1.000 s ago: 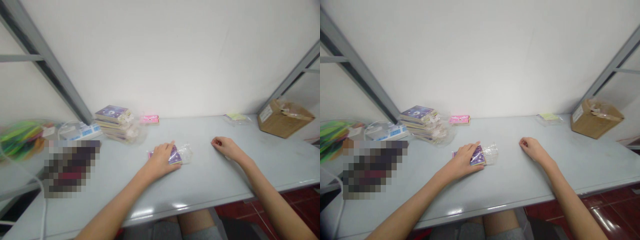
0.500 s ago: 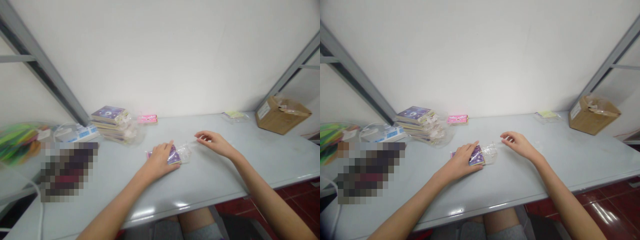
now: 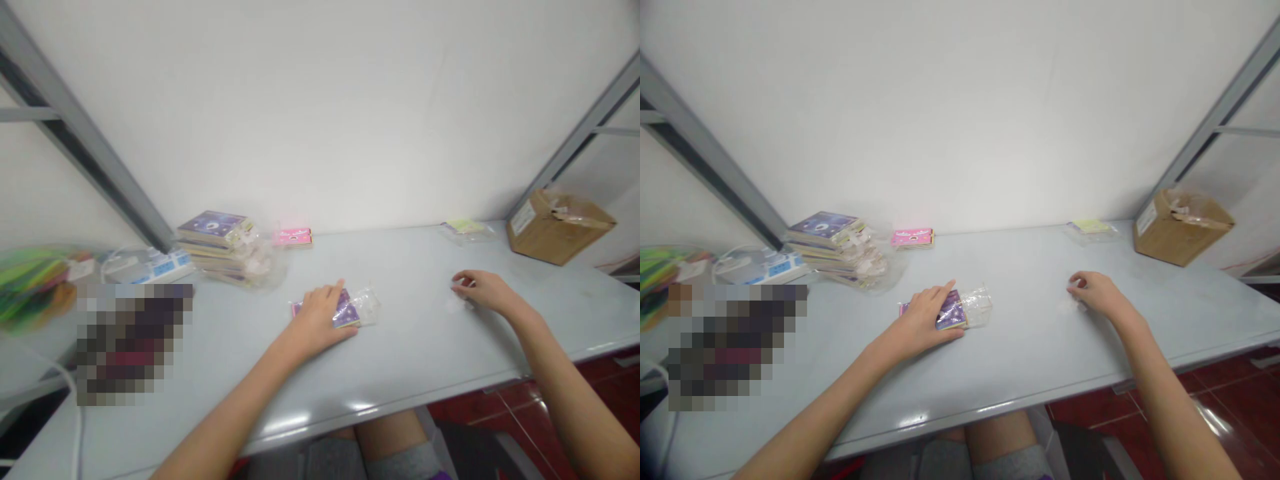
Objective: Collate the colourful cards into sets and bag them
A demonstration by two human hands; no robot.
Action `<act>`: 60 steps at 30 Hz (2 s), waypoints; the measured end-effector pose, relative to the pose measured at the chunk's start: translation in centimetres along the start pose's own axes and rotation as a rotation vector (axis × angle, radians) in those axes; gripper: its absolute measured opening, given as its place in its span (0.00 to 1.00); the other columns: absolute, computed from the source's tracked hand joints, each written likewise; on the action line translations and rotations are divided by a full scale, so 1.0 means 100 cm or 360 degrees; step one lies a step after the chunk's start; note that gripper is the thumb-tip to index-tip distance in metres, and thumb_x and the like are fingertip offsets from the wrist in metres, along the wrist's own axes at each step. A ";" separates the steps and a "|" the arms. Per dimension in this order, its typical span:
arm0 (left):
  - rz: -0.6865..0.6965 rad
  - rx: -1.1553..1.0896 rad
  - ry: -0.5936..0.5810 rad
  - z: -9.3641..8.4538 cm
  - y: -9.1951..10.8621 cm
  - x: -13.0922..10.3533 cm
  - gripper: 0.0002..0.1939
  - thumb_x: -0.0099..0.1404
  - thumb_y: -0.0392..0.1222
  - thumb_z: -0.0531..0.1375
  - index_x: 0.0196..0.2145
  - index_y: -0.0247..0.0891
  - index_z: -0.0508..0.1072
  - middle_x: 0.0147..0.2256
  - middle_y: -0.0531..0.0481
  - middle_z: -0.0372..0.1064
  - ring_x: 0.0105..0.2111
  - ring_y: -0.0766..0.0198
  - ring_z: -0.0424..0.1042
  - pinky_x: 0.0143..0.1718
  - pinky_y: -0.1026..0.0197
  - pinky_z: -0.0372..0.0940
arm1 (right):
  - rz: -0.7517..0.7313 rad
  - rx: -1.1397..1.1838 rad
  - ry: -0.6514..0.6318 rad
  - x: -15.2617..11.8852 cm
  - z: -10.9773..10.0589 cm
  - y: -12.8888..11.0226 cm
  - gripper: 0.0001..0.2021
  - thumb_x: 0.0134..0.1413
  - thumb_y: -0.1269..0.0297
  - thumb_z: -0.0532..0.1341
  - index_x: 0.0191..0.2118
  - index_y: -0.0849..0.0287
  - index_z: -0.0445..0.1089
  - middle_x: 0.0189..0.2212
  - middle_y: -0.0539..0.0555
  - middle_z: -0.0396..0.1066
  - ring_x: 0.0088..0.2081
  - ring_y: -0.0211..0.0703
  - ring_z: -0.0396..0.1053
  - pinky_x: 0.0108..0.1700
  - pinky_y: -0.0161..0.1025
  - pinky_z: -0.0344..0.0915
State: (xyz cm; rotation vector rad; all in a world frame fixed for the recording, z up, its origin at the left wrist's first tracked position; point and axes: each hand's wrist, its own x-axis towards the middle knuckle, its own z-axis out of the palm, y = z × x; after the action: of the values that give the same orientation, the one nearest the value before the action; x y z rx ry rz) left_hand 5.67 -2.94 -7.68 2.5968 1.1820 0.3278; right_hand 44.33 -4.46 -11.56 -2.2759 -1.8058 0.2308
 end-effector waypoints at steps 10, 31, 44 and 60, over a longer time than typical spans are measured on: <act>-0.0006 -0.0018 -0.0011 -0.001 0.001 0.001 0.42 0.54 0.54 0.58 0.59 0.34 0.46 0.51 0.40 0.57 0.50 0.50 0.57 0.51 0.53 0.50 | 0.0009 -0.0089 0.0070 0.008 0.001 -0.007 0.08 0.42 0.65 0.55 0.29 0.61 0.69 0.23 0.53 0.70 0.24 0.39 0.66 0.28 0.34 0.56; 0.0008 0.0016 -0.0038 -0.002 0.003 0.002 0.42 0.55 0.54 0.57 0.59 0.31 0.45 0.51 0.39 0.57 0.50 0.50 0.57 0.51 0.53 0.50 | -0.0857 0.1335 -0.0392 -0.038 0.020 -0.152 0.11 0.49 0.60 0.57 0.38 0.59 0.65 0.36 0.54 0.69 0.37 0.39 0.68 0.43 0.39 0.64; 0.0001 -0.0022 -0.0034 -0.001 0.003 0.001 0.42 0.54 0.54 0.58 0.59 0.32 0.46 0.51 0.38 0.57 0.50 0.49 0.57 0.51 0.52 0.49 | -0.0069 -0.0020 -0.0025 -0.028 -0.014 -0.014 0.21 0.45 0.55 0.57 0.42 0.65 0.70 0.38 0.64 0.71 0.38 0.52 0.69 0.42 0.46 0.63; 0.0000 -0.0026 -0.0024 0.000 0.002 0.001 0.42 0.54 0.54 0.58 0.59 0.34 0.46 0.51 0.40 0.57 0.50 0.50 0.57 0.51 0.53 0.50 | -0.0401 0.0543 0.0047 -0.010 0.010 -0.074 0.12 0.48 0.57 0.54 0.32 0.60 0.68 0.23 0.51 0.68 0.25 0.38 0.64 0.28 0.35 0.60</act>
State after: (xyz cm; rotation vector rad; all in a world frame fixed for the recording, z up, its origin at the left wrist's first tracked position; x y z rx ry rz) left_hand 5.87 -3.05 -7.56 2.5805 1.1697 0.3165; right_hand 36.86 -3.73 -10.56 -1.7960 -1.8517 0.4213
